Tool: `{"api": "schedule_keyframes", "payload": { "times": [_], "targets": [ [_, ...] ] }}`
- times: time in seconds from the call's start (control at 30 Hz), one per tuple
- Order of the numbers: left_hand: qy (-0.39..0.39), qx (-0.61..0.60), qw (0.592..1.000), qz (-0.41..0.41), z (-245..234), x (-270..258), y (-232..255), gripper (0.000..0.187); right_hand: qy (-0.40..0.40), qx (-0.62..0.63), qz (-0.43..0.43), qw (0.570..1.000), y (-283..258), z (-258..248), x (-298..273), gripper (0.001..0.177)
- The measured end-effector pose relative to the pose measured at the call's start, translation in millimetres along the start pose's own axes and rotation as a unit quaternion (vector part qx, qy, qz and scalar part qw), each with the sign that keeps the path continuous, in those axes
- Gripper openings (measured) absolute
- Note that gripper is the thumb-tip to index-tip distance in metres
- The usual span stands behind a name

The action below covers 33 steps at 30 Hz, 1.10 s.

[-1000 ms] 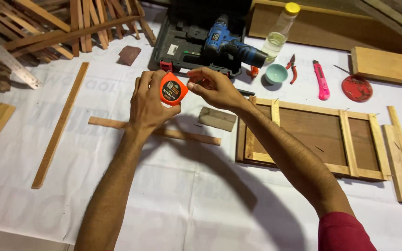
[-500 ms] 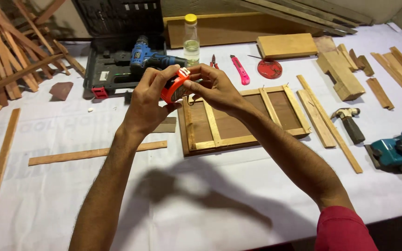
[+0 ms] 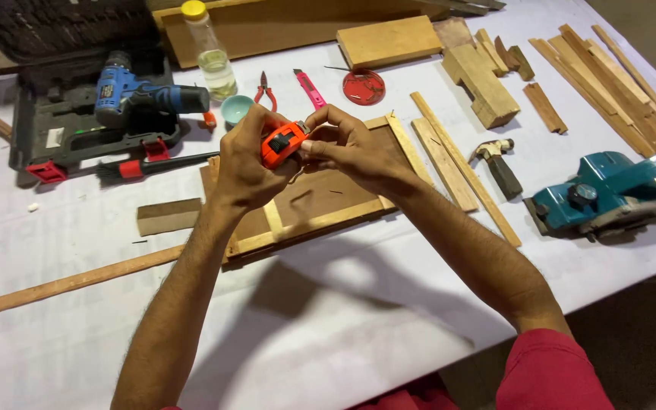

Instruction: Measure, mark, and assemble small wooden frame components using various tools.

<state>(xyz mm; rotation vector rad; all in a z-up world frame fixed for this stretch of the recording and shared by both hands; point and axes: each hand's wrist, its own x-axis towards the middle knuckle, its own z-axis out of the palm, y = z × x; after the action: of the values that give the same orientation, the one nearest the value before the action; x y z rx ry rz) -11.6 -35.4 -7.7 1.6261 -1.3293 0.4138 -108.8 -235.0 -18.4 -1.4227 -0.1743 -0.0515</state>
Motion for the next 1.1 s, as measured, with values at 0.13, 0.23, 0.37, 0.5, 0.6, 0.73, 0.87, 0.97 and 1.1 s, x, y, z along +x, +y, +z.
{"api": "schedule_keyframes", "payload": {
  "times": [0.13,0.23,0.37,0.5,0.6,0.73,0.87,0.97,1.1],
  "targets": [
    [-0.045,-0.047,0.998,-0.005,47,12,12,0.042,0.054,0.01,0.059,0.997,-12,-45,-28,0.02],
    [-0.103,-0.054,0.993,-0.029,83,18,24,0.042,0.06,-0.051,0.082,0.994,-11,-81,-55,0.02],
    [-0.205,-0.039,0.976,-0.054,117,25,44,0.043,0.133,-0.076,0.109,0.982,5,-130,-94,0.02],
    [-0.324,0.009,0.94,-0.105,135,19,51,0.041,0.217,-0.148,0.176,0.949,25,-186,-135,0.025],
    [-0.359,0.028,0.924,-0.131,143,7,35,0.036,0.273,-0.166,0.236,0.918,36,-209,-160,0.026],
    [-0.388,0.061,0.91,-0.135,137,-2,28,0.036,0.27,-0.129,0.246,0.922,47,-207,-165,0.022],
    [-0.428,0.121,0.878,-0.175,126,-6,30,0.041,0.261,-0.202,0.257,0.908,66,-206,-158,0.023],
    [-0.433,0.141,0.868,-0.196,119,-9,35,0.042,0.249,-0.274,0.246,0.896,65,-196,-153,0.026],
    [-0.424,0.137,0.874,-0.194,124,-23,21,0.041,0.26,-0.346,0.254,0.865,48,-182,-149,0.028]
  ]
}}
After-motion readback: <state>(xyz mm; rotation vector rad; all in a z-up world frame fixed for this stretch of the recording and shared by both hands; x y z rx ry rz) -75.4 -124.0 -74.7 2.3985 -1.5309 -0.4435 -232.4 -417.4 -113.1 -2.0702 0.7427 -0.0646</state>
